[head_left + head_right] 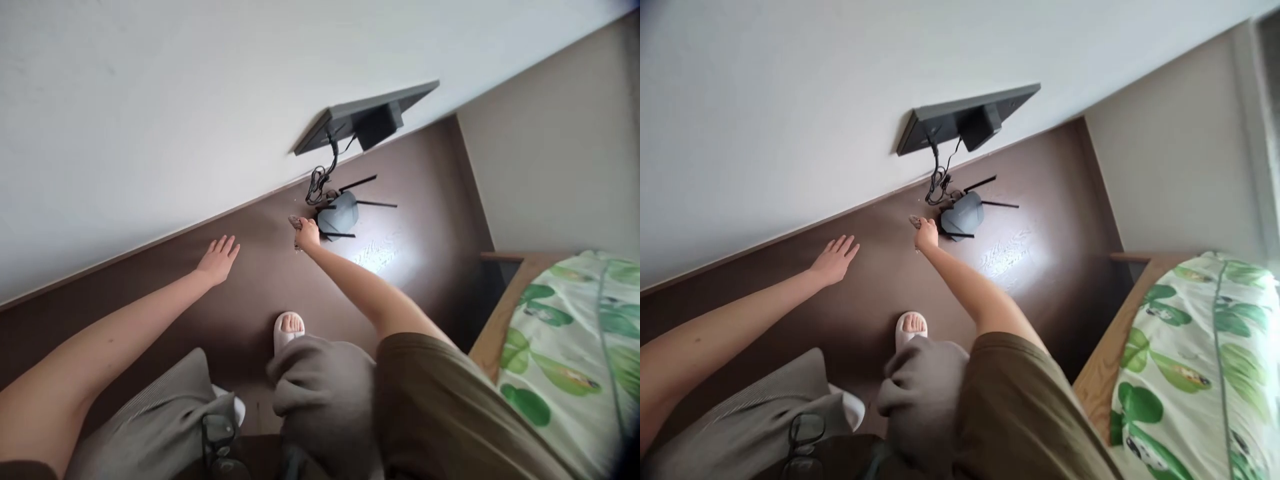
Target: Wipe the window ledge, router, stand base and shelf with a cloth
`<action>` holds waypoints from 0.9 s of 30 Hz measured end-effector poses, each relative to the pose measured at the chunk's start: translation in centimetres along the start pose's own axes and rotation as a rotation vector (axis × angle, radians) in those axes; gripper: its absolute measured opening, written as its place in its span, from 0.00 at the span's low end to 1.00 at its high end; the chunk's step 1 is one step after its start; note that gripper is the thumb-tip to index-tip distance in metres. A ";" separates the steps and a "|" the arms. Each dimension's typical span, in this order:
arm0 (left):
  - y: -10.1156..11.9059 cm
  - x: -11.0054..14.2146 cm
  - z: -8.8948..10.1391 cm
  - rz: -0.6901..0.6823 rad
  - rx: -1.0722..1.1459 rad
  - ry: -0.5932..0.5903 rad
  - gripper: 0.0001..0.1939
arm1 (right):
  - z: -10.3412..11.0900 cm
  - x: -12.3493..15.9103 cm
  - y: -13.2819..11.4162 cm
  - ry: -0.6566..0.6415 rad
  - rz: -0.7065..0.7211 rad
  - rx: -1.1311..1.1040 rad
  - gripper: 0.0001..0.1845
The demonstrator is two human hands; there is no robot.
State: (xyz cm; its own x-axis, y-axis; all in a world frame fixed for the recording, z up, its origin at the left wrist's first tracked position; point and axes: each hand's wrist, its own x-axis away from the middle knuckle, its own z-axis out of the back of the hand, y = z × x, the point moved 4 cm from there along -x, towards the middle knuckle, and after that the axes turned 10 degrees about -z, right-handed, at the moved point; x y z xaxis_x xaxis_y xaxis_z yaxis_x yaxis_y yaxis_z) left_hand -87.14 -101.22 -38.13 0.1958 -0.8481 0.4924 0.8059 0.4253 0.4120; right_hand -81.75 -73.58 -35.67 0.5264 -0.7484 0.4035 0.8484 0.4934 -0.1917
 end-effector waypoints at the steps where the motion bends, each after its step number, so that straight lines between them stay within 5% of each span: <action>1: -0.1 -0.5 0.1 0.001 -0.007 0.000 0.38 | -0.3 -1.0 -0.3 0.046 -0.030 -0.007 0.23; 7: -0.6 -3.0 -0.6 0.068 0.074 -0.094 0.40 | -2.8 -7.4 -1.3 0.260 -0.261 -0.155 0.29; 10: -0.7 -3.0 -1.0 0.085 0.115 -0.123 0.43 | -4.6 -9.0 -2.5 0.251 -0.313 -0.198 0.31; 13: -0.6 -2.7 -0.7 0.096 0.128 -0.140 0.42 | -6.9 -7.1 -5.1 0.184 -0.138 -0.176 0.32; 17: 0.5 -2.1 -0.4 0.165 0.073 -0.070 0.39 | -10.4 -0.1 -8.8 -0.007 0.271 -0.172 0.29; 20: 1.3 -1.6 -1.1 0.225 0.036 0.022 0.37 | -11.3 3.1 -9.3 -0.156 0.490 -0.310 0.26; 27: 1.9 -0.8 -2.8 0.259 0.084 0.087 0.38 | -5.7 -3.4 -4.0 0.271 -0.023 -0.613 0.28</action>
State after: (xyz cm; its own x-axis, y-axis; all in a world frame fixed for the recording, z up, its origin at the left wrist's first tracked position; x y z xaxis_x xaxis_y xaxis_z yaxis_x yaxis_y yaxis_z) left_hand -84.17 -100.63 -39.82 0.4388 -0.7304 0.5235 0.6748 0.6525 0.3448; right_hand -86.61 -75.50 -41.43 0.4354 -0.8799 0.1904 0.6956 0.1945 -0.6917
